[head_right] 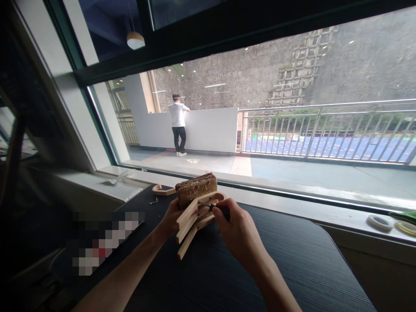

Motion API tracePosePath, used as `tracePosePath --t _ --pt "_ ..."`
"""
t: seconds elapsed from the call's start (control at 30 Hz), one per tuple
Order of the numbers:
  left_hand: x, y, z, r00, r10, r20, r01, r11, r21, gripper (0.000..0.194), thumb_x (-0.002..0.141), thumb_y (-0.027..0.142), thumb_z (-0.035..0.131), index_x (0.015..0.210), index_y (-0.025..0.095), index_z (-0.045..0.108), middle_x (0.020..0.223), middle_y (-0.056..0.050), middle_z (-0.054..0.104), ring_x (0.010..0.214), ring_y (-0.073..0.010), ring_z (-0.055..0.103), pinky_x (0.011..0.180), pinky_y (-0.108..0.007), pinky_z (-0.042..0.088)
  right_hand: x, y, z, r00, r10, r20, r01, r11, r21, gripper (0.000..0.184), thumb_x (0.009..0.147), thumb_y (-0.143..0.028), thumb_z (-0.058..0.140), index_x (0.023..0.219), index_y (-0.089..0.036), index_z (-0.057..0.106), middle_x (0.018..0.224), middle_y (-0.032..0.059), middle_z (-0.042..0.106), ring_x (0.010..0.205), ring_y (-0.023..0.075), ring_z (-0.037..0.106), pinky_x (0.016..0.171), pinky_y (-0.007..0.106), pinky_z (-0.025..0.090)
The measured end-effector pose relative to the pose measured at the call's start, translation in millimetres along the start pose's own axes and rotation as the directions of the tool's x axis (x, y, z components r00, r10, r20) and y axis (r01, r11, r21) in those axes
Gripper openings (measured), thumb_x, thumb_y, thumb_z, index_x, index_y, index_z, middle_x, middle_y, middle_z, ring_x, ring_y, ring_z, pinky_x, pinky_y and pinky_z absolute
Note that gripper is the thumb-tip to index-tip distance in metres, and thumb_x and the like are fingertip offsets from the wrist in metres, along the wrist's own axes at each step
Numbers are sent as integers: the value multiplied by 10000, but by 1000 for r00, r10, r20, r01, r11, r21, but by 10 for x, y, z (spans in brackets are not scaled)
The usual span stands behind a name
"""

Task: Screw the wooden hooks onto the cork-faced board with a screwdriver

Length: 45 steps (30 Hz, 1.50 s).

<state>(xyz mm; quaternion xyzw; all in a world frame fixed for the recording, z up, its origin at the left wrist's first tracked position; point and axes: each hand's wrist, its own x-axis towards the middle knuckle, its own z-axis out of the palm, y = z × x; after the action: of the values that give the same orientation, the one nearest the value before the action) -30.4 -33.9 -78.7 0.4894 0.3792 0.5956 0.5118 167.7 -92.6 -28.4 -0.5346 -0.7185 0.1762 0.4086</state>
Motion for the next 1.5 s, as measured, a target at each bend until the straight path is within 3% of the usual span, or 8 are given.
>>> tracePosePath --t 0.13,0.27,0.43,0.7,0.8,1.1,1.37,1.5 --pt "12 -18 -13 1000 3 -6 -3 1000 3 351 487 227 849 786 111 708 707 -48 702 605 -167 619 571 -249 493 4 -6 -6 999 38 5 -38 999 -29 264 872 -449 456 912 -223 588 691 12 662 607 173 590 557 268 406" --pt "25 -32 -33 1000 18 0 -18 1000 1 367 515 271 843 814 108 706 724 -59 702 634 -179 628 589 -256 499 -62 -76 0 992 -128 7 125 959 -254 187 857 -367 495 983 -240 550 769 8 671 612 169 586 552 264 371" --pt "19 -18 -25 1000 20 -11 -20 1000 0 357 513 249 844 812 114 704 713 -44 699 638 -169 624 603 -253 495 -95 -92 32 964 -266 12 257 916 -309 166 883 -332 468 963 -227 569 768 14 667 563 146 557 540 258 355" --pt "3 6 1 1000 -3 -27 3 1000 -14 391 463 222 858 807 115 706 728 -46 713 624 -175 636 598 -257 504 14 40 105 998 -3 -70 8 997 71 242 860 -420 493 839 -206 604 676 25 668 623 171 609 584 261 434" --pt "6 11 2 1000 -5 -29 4 1000 -15 388 468 242 855 804 114 710 735 -56 715 639 -189 644 604 -264 508 13 29 94 998 27 -54 -24 998 56 247 859 -434 491 849 -216 605 717 26 681 667 183 622 601 268 440" --pt "7 14 -8 999 -3 -32 3 1000 -7 446 458 213 853 871 118 714 702 -49 711 612 -179 629 544 -231 479 -61 -45 115 954 -299 -33 282 926 -253 157 874 -322 488 962 -244 593 871 14 684 596 143 585 569 258 399" --pt "25 -27 -34 1000 -6 -24 6 1000 -4 417 460 181 845 851 121 713 710 -39 711 597 -168 622 550 -232 476 45 69 189 993 32 -114 0 963 268 235 834 -392 525 791 -180 617 688 35 662 632 171 607 584 260 462" --pt "33 -37 -41 1000 8 -12 -8 1000 -12 364 511 200 827 846 120 708 715 -35 703 617 -164 619 569 -237 484 53 78 145 996 81 -47 -68 971 228 270 834 -429 514 837 -183 626 735 42 670 659 180 612 591 275 457"
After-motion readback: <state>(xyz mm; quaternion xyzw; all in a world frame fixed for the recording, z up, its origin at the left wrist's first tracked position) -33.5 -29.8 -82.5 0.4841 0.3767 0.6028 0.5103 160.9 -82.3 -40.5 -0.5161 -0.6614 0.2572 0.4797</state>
